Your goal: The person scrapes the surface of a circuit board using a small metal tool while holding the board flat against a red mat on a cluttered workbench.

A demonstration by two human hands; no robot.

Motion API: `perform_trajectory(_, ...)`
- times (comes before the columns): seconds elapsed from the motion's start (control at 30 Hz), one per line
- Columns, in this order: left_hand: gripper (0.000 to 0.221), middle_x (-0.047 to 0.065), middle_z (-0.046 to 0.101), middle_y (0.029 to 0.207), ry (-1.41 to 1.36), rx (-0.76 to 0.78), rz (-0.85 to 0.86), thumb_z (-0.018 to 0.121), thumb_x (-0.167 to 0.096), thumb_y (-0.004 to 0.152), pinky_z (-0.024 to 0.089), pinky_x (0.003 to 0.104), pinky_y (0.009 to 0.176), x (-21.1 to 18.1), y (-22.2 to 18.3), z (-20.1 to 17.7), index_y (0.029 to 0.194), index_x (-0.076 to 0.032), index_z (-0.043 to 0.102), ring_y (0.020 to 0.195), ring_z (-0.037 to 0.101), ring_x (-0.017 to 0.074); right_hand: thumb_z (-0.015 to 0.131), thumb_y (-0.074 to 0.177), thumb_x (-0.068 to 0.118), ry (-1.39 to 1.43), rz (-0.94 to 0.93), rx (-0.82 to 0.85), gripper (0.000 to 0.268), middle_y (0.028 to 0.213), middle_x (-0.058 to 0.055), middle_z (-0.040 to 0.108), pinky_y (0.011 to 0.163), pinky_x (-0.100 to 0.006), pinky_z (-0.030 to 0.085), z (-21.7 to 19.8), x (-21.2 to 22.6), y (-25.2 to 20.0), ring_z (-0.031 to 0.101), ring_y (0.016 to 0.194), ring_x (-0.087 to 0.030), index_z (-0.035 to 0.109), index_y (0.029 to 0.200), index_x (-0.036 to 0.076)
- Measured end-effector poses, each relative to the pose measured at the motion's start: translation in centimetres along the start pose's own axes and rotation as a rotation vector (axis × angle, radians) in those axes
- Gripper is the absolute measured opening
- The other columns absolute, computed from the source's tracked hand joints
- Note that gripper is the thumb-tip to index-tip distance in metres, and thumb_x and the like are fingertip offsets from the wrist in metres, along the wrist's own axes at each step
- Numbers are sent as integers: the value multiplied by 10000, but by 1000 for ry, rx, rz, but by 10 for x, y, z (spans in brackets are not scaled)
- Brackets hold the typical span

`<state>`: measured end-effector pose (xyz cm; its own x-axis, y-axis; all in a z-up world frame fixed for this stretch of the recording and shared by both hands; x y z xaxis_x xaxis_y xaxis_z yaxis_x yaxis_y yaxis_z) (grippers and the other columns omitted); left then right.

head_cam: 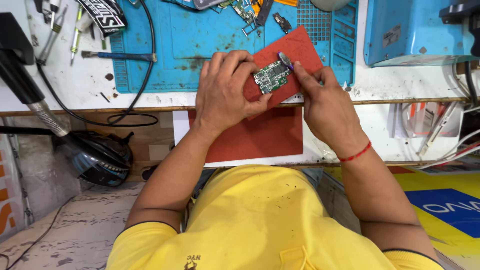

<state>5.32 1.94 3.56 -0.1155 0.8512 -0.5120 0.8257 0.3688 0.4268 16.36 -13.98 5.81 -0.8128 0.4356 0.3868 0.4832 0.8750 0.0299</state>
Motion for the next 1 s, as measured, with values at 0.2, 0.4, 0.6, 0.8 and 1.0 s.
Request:
perform_trajectory(0.2, 493, -2, 600, 1183, 6, -7, -9, 918, -377, 712, 447, 423, 931, 6, 4, -6, 1066, -110, 703, 1092, 551, 247, 563, 948, 18, -7, -65, 21, 533, 1102, -180, 607, 704, -474, 561, 11, 4, 12, 671, 834, -404, 601, 1460, 161)
perform_trajectory(0.4, 505, 8, 593, 1189, -13, -25, 1, 923, -397, 694, 447, 429, 934, 4, 5, -6, 1025, -104, 681, 1104, 553, 253, 602, 916, 35, -27, -65, 120, 543, 1060, -162, 604, 599, -489, 540, 19, 4, 11, 657, 706, -388, 611, 1439, 180)
perform_trajectory(0.6, 495, 26, 585, 1196, -20, -5, 3, 925, -378, 710, 446, 432, 931, 4, -1, -2, 1025, -102, 662, 1103, 546, 266, 611, 913, 7, -34, -23, 91, 558, 1034, -154, 606, 579, -504, 522, 27, -17, -8, 638, 664, -388, 619, 1438, 198)
perform_trajectory(0.8, 487, 22, 588, 1189, -30, -21, 3, 931, -364, 709, 434, 429, 911, 3, -1, 1, 1013, -107, 651, 1094, 549, 261, 605, 994, 17, -26, -36, -32, 502, 1072, -178, 605, 652, -497, 531, 0, -11, -1, 640, 771, -409, 611, 1473, 167)
perform_trajectory(1.0, 499, 28, 578, 1190, -23, 6, 2, 933, -370, 704, 435, 432, 918, 4, -1, -1, 1025, -110, 653, 1092, 543, 264, 627, 1051, 49, 19, -99, -92, 446, 1112, -152, 613, 736, -473, 544, -5, 1, 1, 655, 890, -392, 621, 1487, 147)
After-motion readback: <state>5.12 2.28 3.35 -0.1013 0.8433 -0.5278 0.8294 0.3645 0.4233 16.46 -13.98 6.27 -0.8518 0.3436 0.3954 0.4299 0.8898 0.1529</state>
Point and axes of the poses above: each hand's wrist, its own y-axis towards the middle knuckle, its own z-axis out of the palm, x = y × z, the point moved 6 cm from there along y, towards the middle knuckle
